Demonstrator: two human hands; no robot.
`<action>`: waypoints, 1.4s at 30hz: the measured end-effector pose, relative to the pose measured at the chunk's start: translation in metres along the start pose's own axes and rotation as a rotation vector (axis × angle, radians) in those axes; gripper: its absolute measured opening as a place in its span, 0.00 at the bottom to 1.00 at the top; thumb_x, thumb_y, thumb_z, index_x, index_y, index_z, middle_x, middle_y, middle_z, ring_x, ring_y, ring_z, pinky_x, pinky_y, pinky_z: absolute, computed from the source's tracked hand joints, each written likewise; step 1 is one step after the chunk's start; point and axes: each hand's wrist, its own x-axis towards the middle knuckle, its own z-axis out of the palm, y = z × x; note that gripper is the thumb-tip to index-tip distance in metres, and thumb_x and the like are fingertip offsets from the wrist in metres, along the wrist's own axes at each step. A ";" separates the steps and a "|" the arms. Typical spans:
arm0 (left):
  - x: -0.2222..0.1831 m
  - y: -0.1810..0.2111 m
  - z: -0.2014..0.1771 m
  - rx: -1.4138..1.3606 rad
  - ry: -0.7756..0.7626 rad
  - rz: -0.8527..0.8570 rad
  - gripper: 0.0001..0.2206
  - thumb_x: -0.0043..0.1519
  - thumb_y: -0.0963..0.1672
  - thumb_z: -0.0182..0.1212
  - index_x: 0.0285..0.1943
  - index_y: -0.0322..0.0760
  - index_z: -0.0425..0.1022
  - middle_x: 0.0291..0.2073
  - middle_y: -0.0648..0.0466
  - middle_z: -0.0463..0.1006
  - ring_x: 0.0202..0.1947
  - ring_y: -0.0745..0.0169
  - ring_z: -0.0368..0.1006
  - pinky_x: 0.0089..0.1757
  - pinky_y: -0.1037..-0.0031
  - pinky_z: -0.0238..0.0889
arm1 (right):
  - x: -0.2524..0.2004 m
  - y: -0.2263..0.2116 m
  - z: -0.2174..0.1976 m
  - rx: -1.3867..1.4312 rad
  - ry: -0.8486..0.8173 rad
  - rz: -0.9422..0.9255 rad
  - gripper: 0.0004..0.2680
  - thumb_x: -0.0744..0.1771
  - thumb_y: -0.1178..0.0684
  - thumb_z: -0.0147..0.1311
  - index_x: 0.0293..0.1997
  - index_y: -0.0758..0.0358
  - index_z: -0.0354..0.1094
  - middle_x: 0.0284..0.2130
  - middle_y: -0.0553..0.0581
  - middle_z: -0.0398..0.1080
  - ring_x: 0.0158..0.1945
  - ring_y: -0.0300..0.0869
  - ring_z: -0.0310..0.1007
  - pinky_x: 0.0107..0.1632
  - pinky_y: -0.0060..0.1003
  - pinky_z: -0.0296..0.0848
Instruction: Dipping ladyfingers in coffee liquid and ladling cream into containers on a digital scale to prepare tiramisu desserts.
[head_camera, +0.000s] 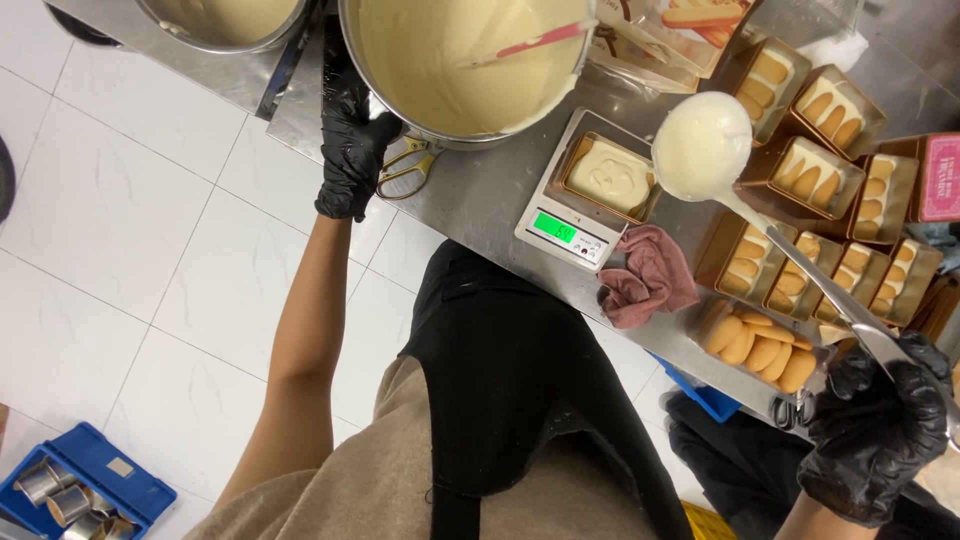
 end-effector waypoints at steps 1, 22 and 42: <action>-0.001 0.002 0.001 0.010 0.002 -0.002 0.33 0.60 0.31 0.63 0.76 0.36 0.59 0.67 0.52 0.70 0.68 0.59 0.67 0.56 0.69 0.74 | -0.001 -0.003 0.001 -0.113 0.052 0.001 0.08 0.74 0.59 0.52 0.58 0.69 0.62 0.46 0.58 0.66 0.44 0.44 0.69 0.52 0.32 0.75; -0.002 -0.005 -0.006 0.247 -0.013 -0.004 0.15 0.59 0.34 0.63 0.56 0.28 0.76 0.48 0.50 0.81 0.49 0.60 0.75 0.51 0.70 0.70 | 0.040 0.004 0.117 0.006 -0.134 0.128 0.08 0.72 0.58 0.51 0.57 0.65 0.64 0.50 0.55 0.69 0.52 0.40 0.72 0.60 0.34 0.74; -0.089 -0.076 0.015 0.895 -0.652 -0.092 0.44 0.56 0.56 0.72 0.77 0.34 0.57 0.71 0.38 0.66 0.71 0.44 0.60 0.66 0.61 0.55 | 0.064 0.121 0.182 -0.541 -0.696 0.290 0.18 0.70 0.55 0.51 0.70 0.65 0.63 0.48 0.55 0.78 0.42 0.34 0.74 0.48 0.29 0.75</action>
